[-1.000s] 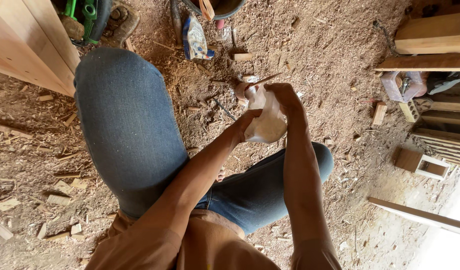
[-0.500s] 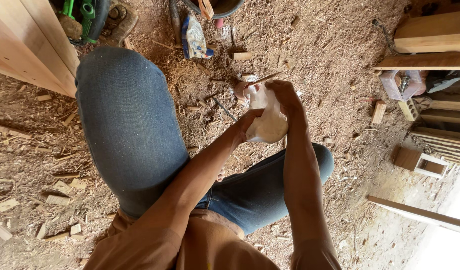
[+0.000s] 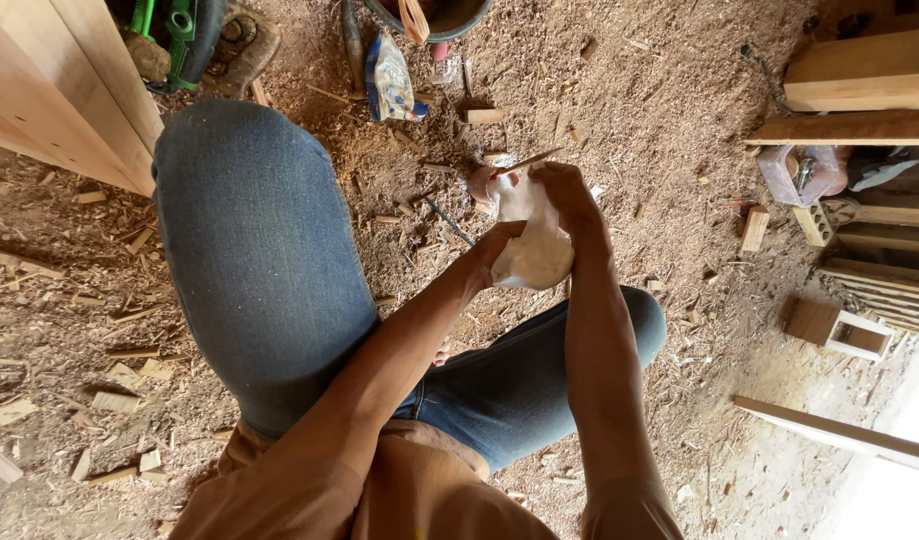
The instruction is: The person sits on the floor and mixes a reddish-brown powder in a small container using a wooden stick. They add a white powder from a plastic bag into the container and continue stirring the mixture.
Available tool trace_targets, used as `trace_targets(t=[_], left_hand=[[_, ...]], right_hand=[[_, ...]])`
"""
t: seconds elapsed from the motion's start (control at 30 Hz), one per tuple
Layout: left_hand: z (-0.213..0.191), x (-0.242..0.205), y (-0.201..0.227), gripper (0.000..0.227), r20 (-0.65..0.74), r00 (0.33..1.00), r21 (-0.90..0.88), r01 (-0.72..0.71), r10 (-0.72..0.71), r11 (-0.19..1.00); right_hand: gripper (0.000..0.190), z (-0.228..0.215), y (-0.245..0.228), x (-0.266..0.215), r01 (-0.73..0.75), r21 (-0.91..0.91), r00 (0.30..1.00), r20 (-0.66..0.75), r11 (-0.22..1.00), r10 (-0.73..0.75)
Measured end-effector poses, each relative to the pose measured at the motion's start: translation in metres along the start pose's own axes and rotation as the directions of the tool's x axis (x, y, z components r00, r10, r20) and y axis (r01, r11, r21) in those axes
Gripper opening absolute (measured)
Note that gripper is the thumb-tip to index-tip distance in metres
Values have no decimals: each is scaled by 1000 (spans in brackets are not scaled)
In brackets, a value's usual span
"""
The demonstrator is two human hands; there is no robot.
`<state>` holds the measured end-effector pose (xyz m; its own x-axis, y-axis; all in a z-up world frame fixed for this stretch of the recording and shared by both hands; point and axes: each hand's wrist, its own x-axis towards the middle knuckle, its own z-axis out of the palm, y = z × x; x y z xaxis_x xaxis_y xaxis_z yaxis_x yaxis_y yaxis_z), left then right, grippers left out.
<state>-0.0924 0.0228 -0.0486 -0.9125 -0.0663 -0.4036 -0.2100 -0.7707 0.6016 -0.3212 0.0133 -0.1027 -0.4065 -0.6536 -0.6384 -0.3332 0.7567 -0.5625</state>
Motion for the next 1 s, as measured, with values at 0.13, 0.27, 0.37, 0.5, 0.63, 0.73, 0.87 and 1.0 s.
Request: trace_targets(t=[0.13,0.27,0.37,0.5,0.63,0.73,0.87,1.0], left_hand=[[1,-2,-1,87,5,1000,-2,3,-3,1000],[2,-4,0,85,14,1000,-3,5,-5,1000],[5,-6,-1,84,22,1000,0,10,-10,1000],[8,-8,-1,82,26,1000,6,15,-15,1000],[8,-9,-2,80,18,1000,17,19,-19,1000],[7,-9,-4,78,12,1000,22,25,-25,999],[7,-8,-9,76,4,1000,27,30,-30,999],[6,-11,-12,74,8,999,43,37,-37,998]], right_hand=[[23,1,0,-1,-10,22,1000,24,1000,9],[17,-3,-4,-2,36,103,998,50,994,-42],[16,-7,-6,-9,39,157,999,9,987,-41],[15,-8,-12,-16,40,52,999,23,998,-41],[15,-5,-14,-16,37,-23,999,14,999,-37],[19,-7,-10,-12,66,-69,998,-13,995,-67],[18,-9,-6,-12,65,-84,998,27,994,-63],[20,-15,-20,-29,122,-112,993,7,986,-122]])
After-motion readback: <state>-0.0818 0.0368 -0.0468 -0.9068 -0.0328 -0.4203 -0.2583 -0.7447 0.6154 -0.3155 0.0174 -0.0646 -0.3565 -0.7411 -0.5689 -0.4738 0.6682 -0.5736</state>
